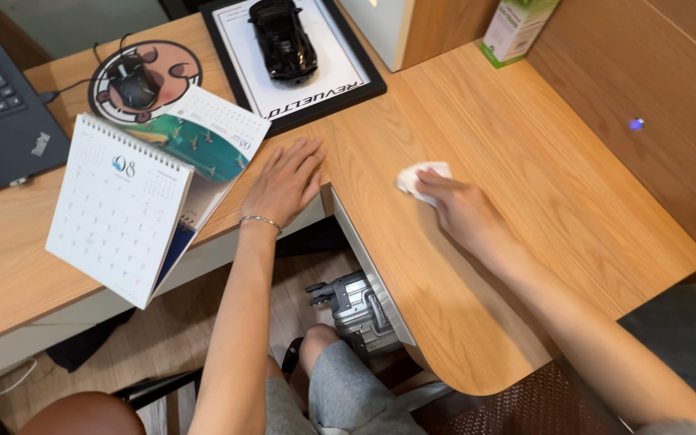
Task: The person wipes a wooden desk surface with a white wipe, moving a calendar and a small green box aside to clean underneath, then returns them to their original positions.
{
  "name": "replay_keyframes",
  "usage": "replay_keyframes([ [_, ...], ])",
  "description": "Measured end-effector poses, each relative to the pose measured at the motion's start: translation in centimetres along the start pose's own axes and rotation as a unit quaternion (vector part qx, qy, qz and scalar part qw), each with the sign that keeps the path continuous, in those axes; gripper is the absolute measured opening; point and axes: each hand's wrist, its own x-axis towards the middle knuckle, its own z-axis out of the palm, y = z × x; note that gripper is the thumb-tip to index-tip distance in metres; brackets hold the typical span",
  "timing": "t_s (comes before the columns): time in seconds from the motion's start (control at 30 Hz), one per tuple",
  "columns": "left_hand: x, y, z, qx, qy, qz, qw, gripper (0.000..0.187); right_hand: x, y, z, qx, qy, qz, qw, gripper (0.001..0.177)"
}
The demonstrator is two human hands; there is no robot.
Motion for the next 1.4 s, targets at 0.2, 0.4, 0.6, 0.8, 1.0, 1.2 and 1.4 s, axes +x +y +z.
replay_keyframes([
  [0.2, 0.1, 0.3, 0.1, -0.007, -0.004, -0.019, 1.000, 0.041, 4.5, -2.0, 3.2, -0.164, -0.106, 0.111, 0.974, 0.031],
  [0.4, 0.1, 0.2, 0.1, 0.006, 0.002, -0.011, 1.000, 0.041, -0.8, -6.6, 2.0, -0.135, -0.049, -0.070, 0.987, 0.036],
  [0.6, 0.1, 0.3, 0.2, 0.000, 0.001, -0.016, 1.000, 0.041, 1.8, -3.0, 4.1, -0.056, -0.067, -0.032, 0.996, 0.032],
  [0.8, 0.0, 0.1, 0.2, 0.005, 0.008, -0.001, 1.000, 0.043, 6.7, -4.7, 7.1, -0.182, -0.129, 0.064, 0.973, 0.033],
  [1.0, 0.0, 0.0, 0.2, -0.002, 0.005, 0.000, 1.000, 0.043, -0.2, -8.7, 3.9, -0.214, -0.080, -0.098, 0.969, 0.038],
  [1.2, -0.1, 0.0, 0.5, -0.001, -0.004, -0.016, 1.000, 0.043, 2.8, -7.9, 4.0, -0.181, -0.169, -0.012, 0.969, 0.032],
  [1.4, -0.2, -0.1, 0.6, 0.006, -0.020, -0.019, 1.000, 0.047, 11.1, -3.4, 9.2, -0.196, -0.036, -0.025, 0.980, 0.047],
])
